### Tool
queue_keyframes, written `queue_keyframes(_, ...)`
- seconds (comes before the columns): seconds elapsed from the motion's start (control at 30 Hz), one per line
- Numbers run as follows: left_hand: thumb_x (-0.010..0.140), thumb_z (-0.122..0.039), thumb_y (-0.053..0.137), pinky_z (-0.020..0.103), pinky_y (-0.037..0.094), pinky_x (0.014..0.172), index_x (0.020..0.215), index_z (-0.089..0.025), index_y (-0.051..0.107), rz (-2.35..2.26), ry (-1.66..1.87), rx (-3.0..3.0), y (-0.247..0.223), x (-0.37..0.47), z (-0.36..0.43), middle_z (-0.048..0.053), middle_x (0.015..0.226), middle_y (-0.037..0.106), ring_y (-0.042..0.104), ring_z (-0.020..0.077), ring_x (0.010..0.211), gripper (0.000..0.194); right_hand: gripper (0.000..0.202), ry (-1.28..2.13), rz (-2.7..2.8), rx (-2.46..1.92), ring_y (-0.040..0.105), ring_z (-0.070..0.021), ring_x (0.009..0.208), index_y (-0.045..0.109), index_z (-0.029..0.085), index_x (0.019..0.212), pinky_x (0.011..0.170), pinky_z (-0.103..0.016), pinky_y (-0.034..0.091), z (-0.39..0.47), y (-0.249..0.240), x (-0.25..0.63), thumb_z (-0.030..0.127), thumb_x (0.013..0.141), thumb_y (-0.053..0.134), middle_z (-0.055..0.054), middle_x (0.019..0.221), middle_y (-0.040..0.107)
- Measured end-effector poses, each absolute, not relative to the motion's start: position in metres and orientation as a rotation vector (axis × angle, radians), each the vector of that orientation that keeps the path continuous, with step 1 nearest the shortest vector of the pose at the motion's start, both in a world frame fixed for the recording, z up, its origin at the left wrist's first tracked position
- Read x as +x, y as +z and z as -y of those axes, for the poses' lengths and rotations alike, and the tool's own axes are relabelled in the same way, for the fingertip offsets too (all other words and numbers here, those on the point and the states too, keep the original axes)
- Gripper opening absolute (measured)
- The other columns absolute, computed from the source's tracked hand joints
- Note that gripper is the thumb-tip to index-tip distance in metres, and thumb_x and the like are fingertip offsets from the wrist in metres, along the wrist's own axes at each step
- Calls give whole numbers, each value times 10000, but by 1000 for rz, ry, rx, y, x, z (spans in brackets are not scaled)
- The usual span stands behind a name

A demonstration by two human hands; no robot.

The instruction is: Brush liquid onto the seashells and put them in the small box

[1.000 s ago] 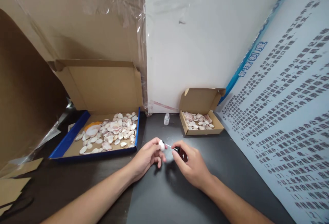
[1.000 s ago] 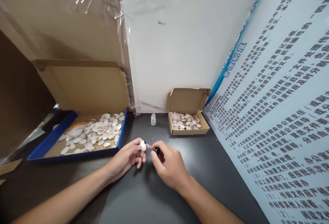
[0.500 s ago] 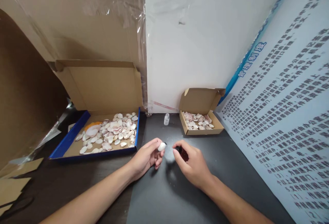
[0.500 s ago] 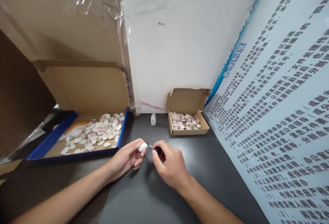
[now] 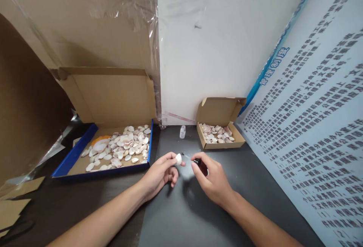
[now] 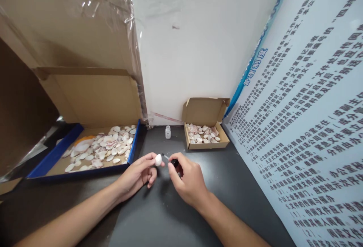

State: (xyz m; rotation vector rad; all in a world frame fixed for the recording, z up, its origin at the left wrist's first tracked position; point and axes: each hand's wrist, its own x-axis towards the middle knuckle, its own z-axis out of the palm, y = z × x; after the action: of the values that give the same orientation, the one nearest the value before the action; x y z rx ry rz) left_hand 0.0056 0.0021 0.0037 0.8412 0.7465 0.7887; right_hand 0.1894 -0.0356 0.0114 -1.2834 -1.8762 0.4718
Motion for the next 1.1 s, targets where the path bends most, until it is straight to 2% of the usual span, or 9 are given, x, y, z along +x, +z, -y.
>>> queue_keyframes(0.13, 767, -245, 679, 174, 422, 444, 838, -154, 533, -729, 846, 748, 5, 5, -3, -4, 745, 541, 545, 94, 599, 186, 130, 531, 1923, -1200, 522, -118, 543, 587, 195, 957, 547, -218, 407, 38, 10, 187, 254, 899, 487, 9, 679, 595)
queue_keyframes(0.27, 787, -240, 662, 160, 362, 396, 796, -167, 502, -705, 883, 705, 3, 4, -3, -51, 637, 454, 436, 59, 489, 175, 112, 496, 1888, -1301, 514, -114, 517, 585, 191, 928, 521, -215, 381, 38, 7, 185, 258, 898, 500, 25, 617, 569)
queue_keyframes(0.57, 772, -276, 653, 180, 373, 361, 763, -164, 494, -758, 887, 742, 1, 6, -4, -48, 672, 498, 422, 42, 403, 194, 135, 504, 1933, -1244, 542, -117, 554, 593, 192, 958, 556, -213, 409, 37, 7, 185, 262, 909, 490, 9, 674, 603)
queue_keyframes(0.7, 766, -266, 651, 179, 372, 363, 774, -163, 508, -766, 891, 730, 1, 5, -3, -44, 690, 509, 428, 41, 405, 176, 130, 463, 1924, -1281, 542, -122, 555, 594, 195, 946, 553, -221, 405, 38, 9, 185, 258, 911, 486, 6, 676, 611)
queue_keyframes(0.83, 760, -257, 648, 186, 372, 364, 752, -165, 502, -753, 895, 713, 1, 4, -4, -43, 689, 511, 425, 44, 406, 173, 145, 453, 1951, -1191, 571, -129, 623, 594, 194, 971, 592, -224, 429, 38, 10, 187, 252, 916, 473, -19, 772, 644)
queue_keyframes(1.1, 752, -213, 646, 189, 341, 384, 748, -158, 518, -711, 913, 670, 4, 6, -4, -38, 675, 489, 408, 54, 457, 140, 142, 443, 1982, -1234, 580, -135, 638, 584, 199, 975, 605, -231, 423, 34, 10, 188, 253, 932, 460, -14, 770, 644)
